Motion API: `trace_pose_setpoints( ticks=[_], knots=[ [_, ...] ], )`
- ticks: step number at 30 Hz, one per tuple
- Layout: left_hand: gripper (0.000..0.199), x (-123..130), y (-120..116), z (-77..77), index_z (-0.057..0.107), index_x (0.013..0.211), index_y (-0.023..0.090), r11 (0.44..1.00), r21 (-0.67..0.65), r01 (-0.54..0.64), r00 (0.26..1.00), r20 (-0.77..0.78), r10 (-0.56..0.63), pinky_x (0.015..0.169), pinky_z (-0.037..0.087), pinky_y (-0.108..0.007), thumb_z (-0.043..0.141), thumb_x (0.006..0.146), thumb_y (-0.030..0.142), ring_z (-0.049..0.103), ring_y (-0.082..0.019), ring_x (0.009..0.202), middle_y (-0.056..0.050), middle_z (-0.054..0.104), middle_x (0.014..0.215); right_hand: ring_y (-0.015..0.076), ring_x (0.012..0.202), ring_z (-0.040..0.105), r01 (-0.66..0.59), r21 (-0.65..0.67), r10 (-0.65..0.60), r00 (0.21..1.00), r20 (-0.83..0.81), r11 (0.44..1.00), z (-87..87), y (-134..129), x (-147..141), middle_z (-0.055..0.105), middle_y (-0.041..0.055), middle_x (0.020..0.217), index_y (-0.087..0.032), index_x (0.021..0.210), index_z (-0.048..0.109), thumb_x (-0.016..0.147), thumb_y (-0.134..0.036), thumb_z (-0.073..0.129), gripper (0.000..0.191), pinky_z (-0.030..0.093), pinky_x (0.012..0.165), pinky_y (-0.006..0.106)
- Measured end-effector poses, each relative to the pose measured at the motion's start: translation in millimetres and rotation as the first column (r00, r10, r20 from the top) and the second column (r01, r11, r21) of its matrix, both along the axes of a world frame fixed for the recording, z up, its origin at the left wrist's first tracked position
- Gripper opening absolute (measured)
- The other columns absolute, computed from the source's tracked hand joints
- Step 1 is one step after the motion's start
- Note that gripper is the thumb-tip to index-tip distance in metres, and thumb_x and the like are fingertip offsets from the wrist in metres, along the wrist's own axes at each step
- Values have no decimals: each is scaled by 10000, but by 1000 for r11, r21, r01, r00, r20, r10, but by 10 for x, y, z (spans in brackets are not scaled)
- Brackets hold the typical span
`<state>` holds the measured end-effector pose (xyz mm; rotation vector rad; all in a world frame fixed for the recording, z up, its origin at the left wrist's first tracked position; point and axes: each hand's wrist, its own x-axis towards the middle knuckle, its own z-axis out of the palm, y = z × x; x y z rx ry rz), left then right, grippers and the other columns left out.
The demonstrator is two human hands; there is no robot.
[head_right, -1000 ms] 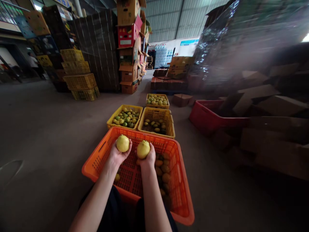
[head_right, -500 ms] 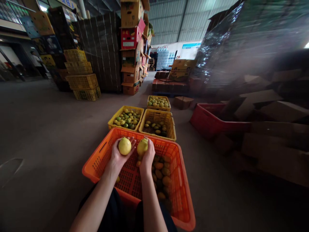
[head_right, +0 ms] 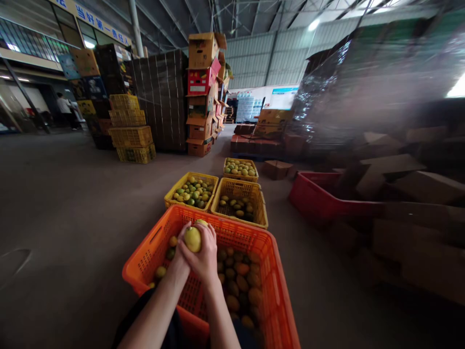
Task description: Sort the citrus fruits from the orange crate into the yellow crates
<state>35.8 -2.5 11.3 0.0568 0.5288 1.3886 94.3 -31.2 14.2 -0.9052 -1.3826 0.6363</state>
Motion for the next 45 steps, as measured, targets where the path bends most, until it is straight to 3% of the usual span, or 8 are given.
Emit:
trace_pose_setpoints(
  ticks=[7,12,17,21,29,32,36,45],
  knots=[
    [186,-156,13,157,593,785,162,995,-49,-84,986,142,90,569,512,-212,533,827,333,621,-138,639,-29,627,704,89,691,553,204,-191,-274,826,-492,960,88,-1,14,591,-50,787,-214,878,566,555,-269,774,388,461,646,186],
    [245,-248,-6,154,598,965,159,999,9,-52,956,288,48,593,543,-242,375,893,233,653,-154,742,-53,655,777,77,555,551,-74,-419,-299,589,-751,905,18,242,317,580,-72,651,-210,785,541,707,-399,619,219,476,511,182],
    [143,-232,-8,132,610,889,169,991,-50,-125,957,259,134,609,553,-258,496,844,243,640,-145,713,-35,646,752,115,500,594,-230,-546,-423,422,-802,806,-26,322,398,623,-63,598,-214,802,533,761,-358,541,150,505,463,235],
    [137,-229,-12,153,598,791,148,991,-106,-87,958,265,112,563,529,-203,569,803,282,620,-130,673,-34,617,711,127,473,587,-365,-539,-365,447,-817,759,-2,291,341,616,-52,560,-206,789,532,734,-361,583,172,483,415,233],
    [212,-181,-12,106,620,962,149,996,-71,-50,962,264,67,619,548,-265,460,846,227,643,-161,742,-58,657,788,159,454,594,-537,-510,-286,447,-847,672,-44,287,362,611,-7,528,-195,739,534,777,-382,509,192,474,406,263],
    [150,-186,-5,107,612,890,160,984,-122,-128,967,203,151,561,536,-234,565,795,266,626,-143,670,-27,629,723,156,465,603,-522,-564,-339,466,-817,640,-62,296,371,622,-12,543,-207,762,529,803,-359,470,168,477,416,261],
    [194,-211,-23,125,607,940,141,990,-134,-42,971,229,72,548,534,-220,519,810,255,638,-153,706,-65,639,785,146,419,573,-495,-574,-313,515,-798,652,-74,302,364,589,-39,500,-215,756,510,761,-338,526,124,417,354,219],
    [195,-188,-5,96,597,942,162,982,-163,-98,965,224,134,613,547,-266,473,828,260,649,-169,671,-41,650,711,151,436,594,-507,-613,-404,469,-786,605,-111,327,378,612,-33,510,-223,788,515,801,-322,455,116,459,391,249]
  ],
)
